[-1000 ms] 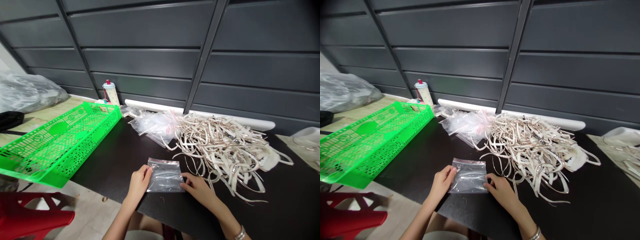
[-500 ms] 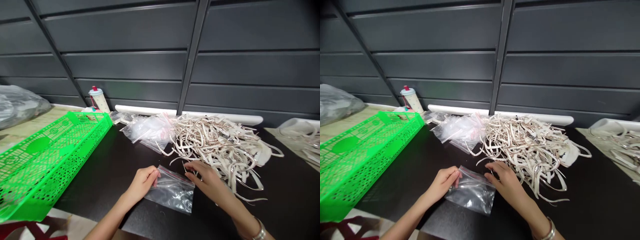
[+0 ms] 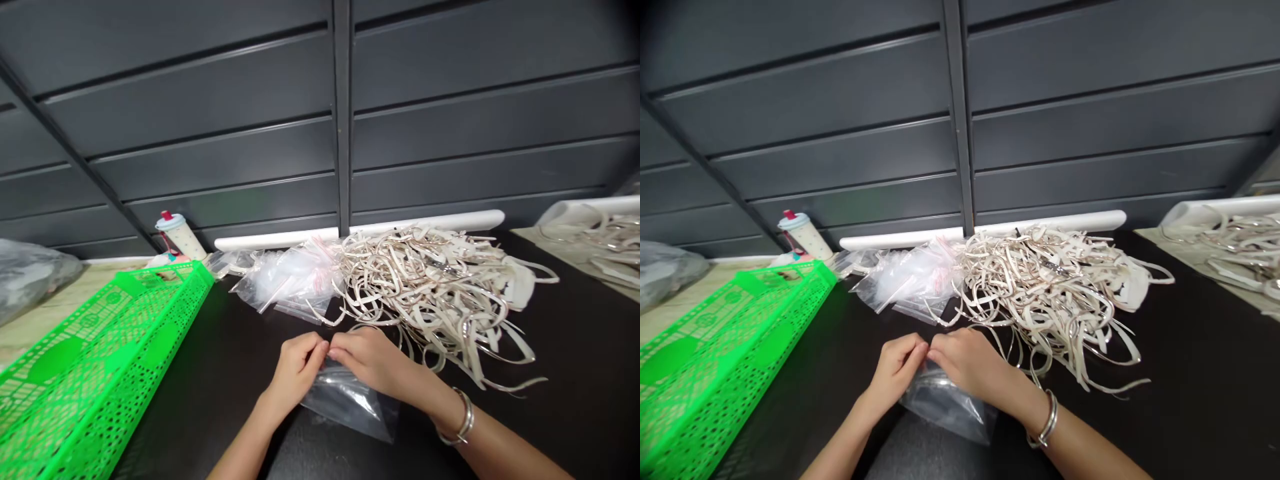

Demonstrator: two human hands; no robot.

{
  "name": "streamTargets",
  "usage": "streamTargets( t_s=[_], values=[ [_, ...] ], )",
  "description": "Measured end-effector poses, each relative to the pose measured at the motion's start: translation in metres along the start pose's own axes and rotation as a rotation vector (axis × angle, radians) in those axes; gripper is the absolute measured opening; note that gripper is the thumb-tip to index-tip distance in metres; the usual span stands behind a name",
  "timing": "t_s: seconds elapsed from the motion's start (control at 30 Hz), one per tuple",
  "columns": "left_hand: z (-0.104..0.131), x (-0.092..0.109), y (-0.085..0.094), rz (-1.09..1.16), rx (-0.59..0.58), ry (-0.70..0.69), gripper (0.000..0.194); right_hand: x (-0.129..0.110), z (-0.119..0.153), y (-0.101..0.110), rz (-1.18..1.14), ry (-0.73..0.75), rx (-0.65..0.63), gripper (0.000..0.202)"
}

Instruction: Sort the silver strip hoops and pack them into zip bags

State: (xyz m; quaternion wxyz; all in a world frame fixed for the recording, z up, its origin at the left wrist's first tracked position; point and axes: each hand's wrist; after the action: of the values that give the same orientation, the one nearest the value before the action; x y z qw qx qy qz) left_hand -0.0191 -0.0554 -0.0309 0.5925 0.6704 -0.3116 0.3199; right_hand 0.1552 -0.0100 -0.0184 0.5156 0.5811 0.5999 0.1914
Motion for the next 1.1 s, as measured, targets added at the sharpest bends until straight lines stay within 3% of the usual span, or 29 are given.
streamTargets(
  t_s=[0.17, 0.3, 0.4, 0.5, 0.57, 0.63, 0.7, 0.8, 0.87, 1.0, 1.1],
  values=[
    [0.002, -0.011, 0.007, 0.207, 0.21, 0.118, 0.041, 0.008, 0.012, 0.037, -0.069, -0.137, -0.065, 0.029],
    [-0.004, -0.021, 0.01, 0.558, 0.33, 0.23, 0.039, 0.022, 0.016, 0.058, -0.284, -0.231, 0.052, 0.032],
    [-0.01, -0.025, 0.009, 0.789, 0.376, 0.225, 0.039, 0.027, 0.012, 0.045, -0.517, -0.278, 0.203, 0.012],
    [-0.014, -0.029, 0.006, 0.891, 0.403, 0.241, 0.04, 0.028, 0.007, 0.018, -0.544, -0.293, 0.194, 0.055],
    [-0.015, -0.03, 0.004, 0.943, 0.397, 0.248, 0.041, 0.029, 0.005, 0.003, -0.452, -0.321, 0.201, 0.069],
    [-0.015, -0.031, 0.002, 0.998, 0.371, 0.239, 0.043, 0.033, 0.006, -0.008, -0.34, -0.386, 0.266, 0.072],
    [-0.014, -0.032, 0.001, 1.052, 0.342, 0.223, 0.044, 0.038, 0.007, -0.014, -0.289, -0.421, 0.281, 0.062],
    [-0.012, -0.03, 0.003, 1.123, 0.316, 0.209, 0.042, 0.04, 0.007, -0.013, -0.408, -0.304, 0.175, 0.027],
    [-0.007, -0.027, 0.007, 1.161, 0.257, 0.208, 0.042, 0.035, 0.007, -0.006, -0.484, -0.202, 0.159, 0.029],
    [0.012, -0.019, 0.011, 1.047, -0.094, 0.149, 0.065, 0.015, 0.009, 0.017, -0.505, -0.192, 0.286, 0.033],
    [0.024, -0.009, 0.012, 0.805, -0.299, 0.18, 0.044, 0.004, 0.011, 0.03, -0.541, -0.242, 0.297, 0.036]
  ],
)
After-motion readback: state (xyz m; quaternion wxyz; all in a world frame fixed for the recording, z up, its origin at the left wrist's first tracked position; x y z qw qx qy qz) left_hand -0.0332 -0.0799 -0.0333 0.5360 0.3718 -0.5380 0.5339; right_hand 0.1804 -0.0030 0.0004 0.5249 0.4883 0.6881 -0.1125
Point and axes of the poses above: each hand's wrist, its own z-axis away from the middle knuckle, its own y-axis out of the back of the hand, x = y × z, and after that the axes turned 14 degrees about y, right-handed
